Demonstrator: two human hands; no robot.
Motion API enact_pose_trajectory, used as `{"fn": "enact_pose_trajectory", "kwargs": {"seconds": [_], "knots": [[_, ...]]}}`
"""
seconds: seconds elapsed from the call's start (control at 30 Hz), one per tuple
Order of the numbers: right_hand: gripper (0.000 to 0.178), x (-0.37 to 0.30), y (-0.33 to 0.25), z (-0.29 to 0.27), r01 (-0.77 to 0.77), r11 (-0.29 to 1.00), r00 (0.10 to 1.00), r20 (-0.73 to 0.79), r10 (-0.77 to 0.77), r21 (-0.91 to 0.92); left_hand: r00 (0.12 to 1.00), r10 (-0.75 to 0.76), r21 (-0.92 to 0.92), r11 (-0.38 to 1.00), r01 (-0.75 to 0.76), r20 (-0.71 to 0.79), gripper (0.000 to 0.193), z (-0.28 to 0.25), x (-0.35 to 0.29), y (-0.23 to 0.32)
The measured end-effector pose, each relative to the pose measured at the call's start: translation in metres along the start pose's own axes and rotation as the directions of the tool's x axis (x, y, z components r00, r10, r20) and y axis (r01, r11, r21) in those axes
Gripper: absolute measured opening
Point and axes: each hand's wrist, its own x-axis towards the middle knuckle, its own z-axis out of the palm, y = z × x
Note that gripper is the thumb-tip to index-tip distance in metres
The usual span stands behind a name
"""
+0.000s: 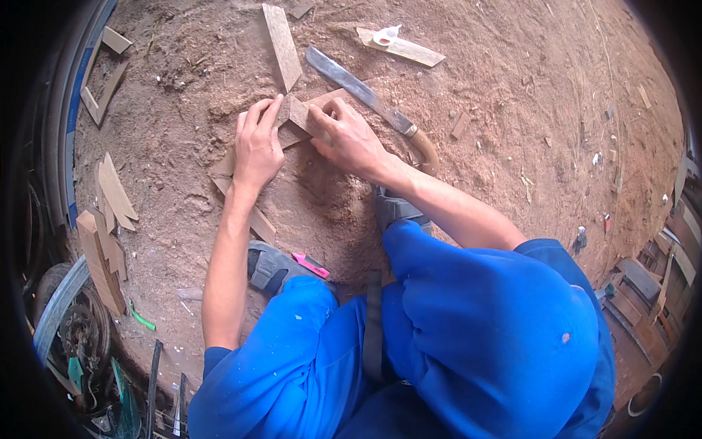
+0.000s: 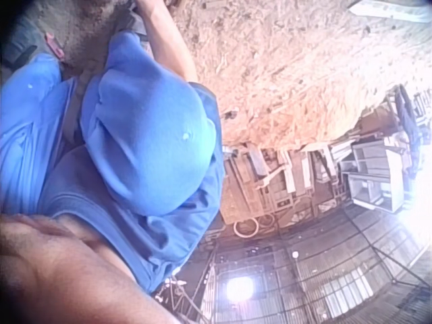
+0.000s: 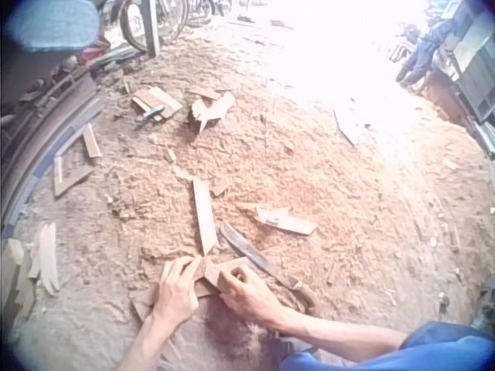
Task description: The person assembles a pentagonal frame from wood pieces on the ground, applying adhesive to the joints and marking them with a pen.
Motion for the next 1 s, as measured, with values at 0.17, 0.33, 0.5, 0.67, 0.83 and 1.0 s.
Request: {"fn": "enact_pose_trajectory", "kwargs": {"seconds": [0.17, 0.33, 0.5, 0.67, 0.83, 1.0], "knots": [[0.061, -0.001, 0.003, 0.002, 0.013, 1.000, 0.997, -0.072, -0.015, -0.022, 1.000, 0.010, -0.005, 1.000, -0.010, 0.010, 0.060, 0.000, 0.001, -0.001], [0.062, 0.000, 0.005, 0.002, 0.011, 1.000, 0.997, -0.070, -0.010, 0.011, 0.999, 0.008, -0.019, 1.000, -0.007, 0.042, 0.060, -0.005, 0.002, -0.004], [0.062, -0.002, 0.006, 0.004, 0.009, 1.000, 0.996, -0.087, -0.007, 0.023, 0.998, 0.022, -0.032, 0.999, -0.021, 0.059, 0.058, -0.010, 0.004, 0.000], [0.062, -0.004, 0.008, 0.007, 0.008, 0.999, 0.995, -0.104, -0.004, 0.039, 0.998, 0.013, -0.025, 1.000, -0.011, 0.059, 0.057, -0.009, 0.004, 0.001], [0.062, -0.004, 0.005, 0.006, -0.031, 0.999, 0.995, -0.089, 0.035, 0.042, 0.998, 0.008, -0.025, 1.000, -0.006, 0.058, 0.057, -0.009, 0.003, 0.002], [0.062, -0.003, 0.004, 0.005, -0.058, 0.997, 0.995, -0.072, 0.062, 0.051, 0.997, 0.025, 0.040, 0.999, -0.028, 0.076, 0.056, -0.008, 0.002, 0.001]]}}
